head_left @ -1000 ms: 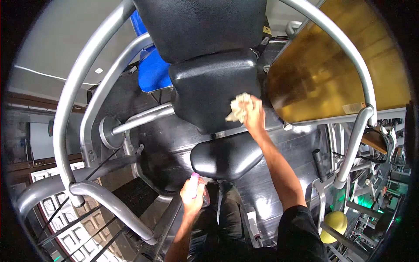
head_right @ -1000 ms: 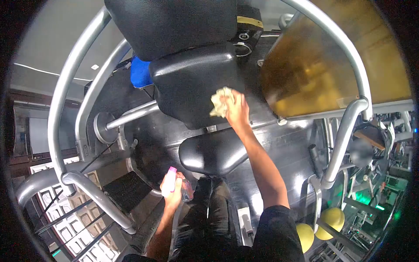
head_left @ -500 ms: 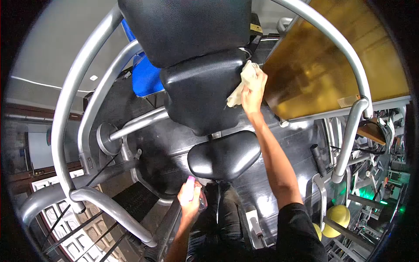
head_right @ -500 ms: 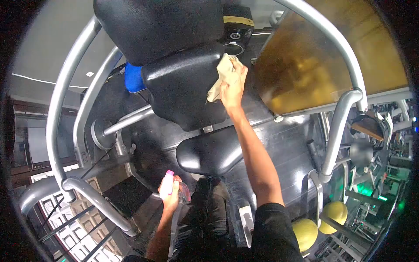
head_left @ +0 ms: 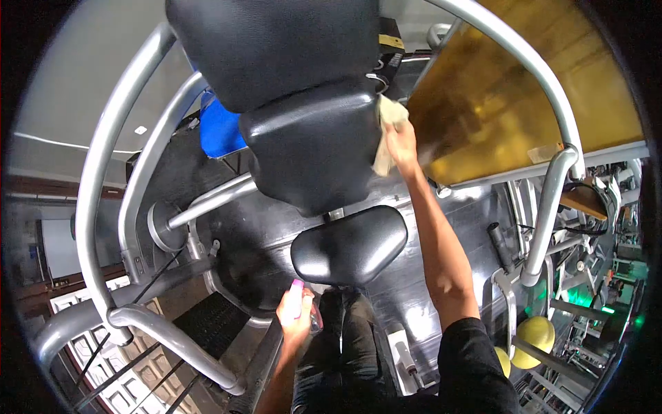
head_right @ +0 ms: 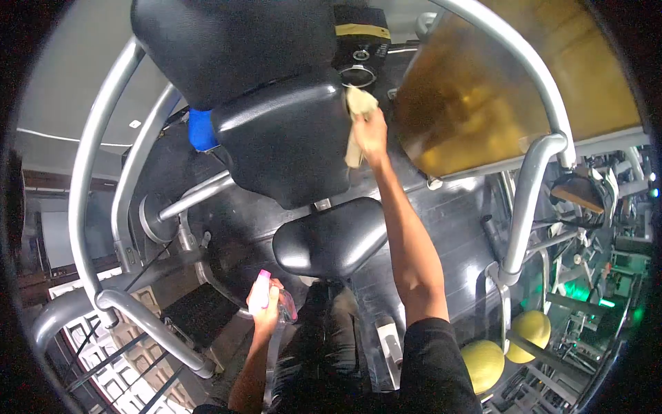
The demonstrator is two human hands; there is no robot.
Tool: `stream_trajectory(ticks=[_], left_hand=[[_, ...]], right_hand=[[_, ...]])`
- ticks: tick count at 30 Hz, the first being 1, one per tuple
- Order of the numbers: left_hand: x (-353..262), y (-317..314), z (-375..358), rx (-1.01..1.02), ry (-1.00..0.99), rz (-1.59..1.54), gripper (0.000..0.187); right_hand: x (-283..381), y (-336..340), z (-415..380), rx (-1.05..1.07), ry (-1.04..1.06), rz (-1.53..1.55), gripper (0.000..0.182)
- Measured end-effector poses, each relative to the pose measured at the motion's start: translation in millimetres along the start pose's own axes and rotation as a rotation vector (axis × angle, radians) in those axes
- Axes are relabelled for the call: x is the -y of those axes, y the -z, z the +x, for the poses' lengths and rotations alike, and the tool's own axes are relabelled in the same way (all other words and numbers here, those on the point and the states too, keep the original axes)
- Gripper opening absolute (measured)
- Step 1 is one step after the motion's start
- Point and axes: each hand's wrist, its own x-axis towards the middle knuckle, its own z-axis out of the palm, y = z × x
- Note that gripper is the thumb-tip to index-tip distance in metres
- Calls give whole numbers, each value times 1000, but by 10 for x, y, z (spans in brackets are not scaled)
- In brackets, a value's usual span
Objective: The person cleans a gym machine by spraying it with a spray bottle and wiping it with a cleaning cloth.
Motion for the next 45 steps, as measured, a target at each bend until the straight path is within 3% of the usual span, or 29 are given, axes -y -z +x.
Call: stream_trajectory(ticks=[4, 6, 8, 9, 10, 12, 13, 15, 18, 19, 20, 22, 26, 29, 30, 33, 36, 40, 42, 44, 45], left_hand=[[226, 3, -51, -26, -6, 116, 13], [154, -58, -19, -46, 5, 43, 5], [201, -49, -38, -49, 6, 81, 7], [216, -51, -45, -48, 7, 116, 9], [118, -85, -23, -51, 5, 119, 9], [-86, -145, 5, -35, 133, -9, 11], [-8, -132, -14, -33, 131, -7, 11], [168, -109, -38, -73, 20, 121, 11], [148, -113, -43, -28, 30, 192, 13], [83, -151, -16, -33, 32, 193, 13], [-6, -197, 11, -40, 51, 166, 14], [-32, -214, 31, -57, 76, 136, 14], [24, -241, 60, -67, 73, 167, 13], [-64, -357, 128, -86, 76, 130, 13], [-94, -407, 156, -99, 56, 89, 14], [-87, -477, 180, -87, 35, 108, 15], [-16, -538, 199, -77, 3, 141, 15], [-27, -717, 213, -117, 74, 56, 14], [176, -746, 179, -95, 19, 171, 12], [104, -854, 189, -116, 29, 157, 9], [81, -865, 182, -90, 54, 161, 9]], right_hand=[[502, 85, 60, 51, -115, 85, 29], [483, 108, 38, 69, -156, 102, 30], [323, 136, 49, 117, -92, 110, 30], [212, 97, 122, 135, -204, 93, 28], [152, 25, 227, 138, -182, 87, 27], [343, 173, 393, 331, -366, -171, 26], [462, 182, 447, 328, -366, -169, 26], [616, 144, 549, 447, -331, 538, 25], [687, 189, 423, 379, -255, 454, 25], [623, 193, 349, 330, -263, 291, 26], [543, 164, 256, 244, -142, 215, 28], [451, 242, 110, 300, -237, -50, 28], [-61, 119, -86, 110, -144, -38, 26], [-598, 33, -100, 213, -429, 611, 33], [-575, 44, -103, 214, -431, 611, 33], [-568, 30, -192, 183, -718, 738, 29], [-968, -78, -406, 238, -732, 929, 27], [-1461, -440, -1113, 148, -860, 754, 29], [-1534, -597, -1389, 102, -883, 679, 33], [-1568, -690, -1565, 27, -707, 662, 30], [-1917, -782, -1723, 29, -715, 664, 30]])
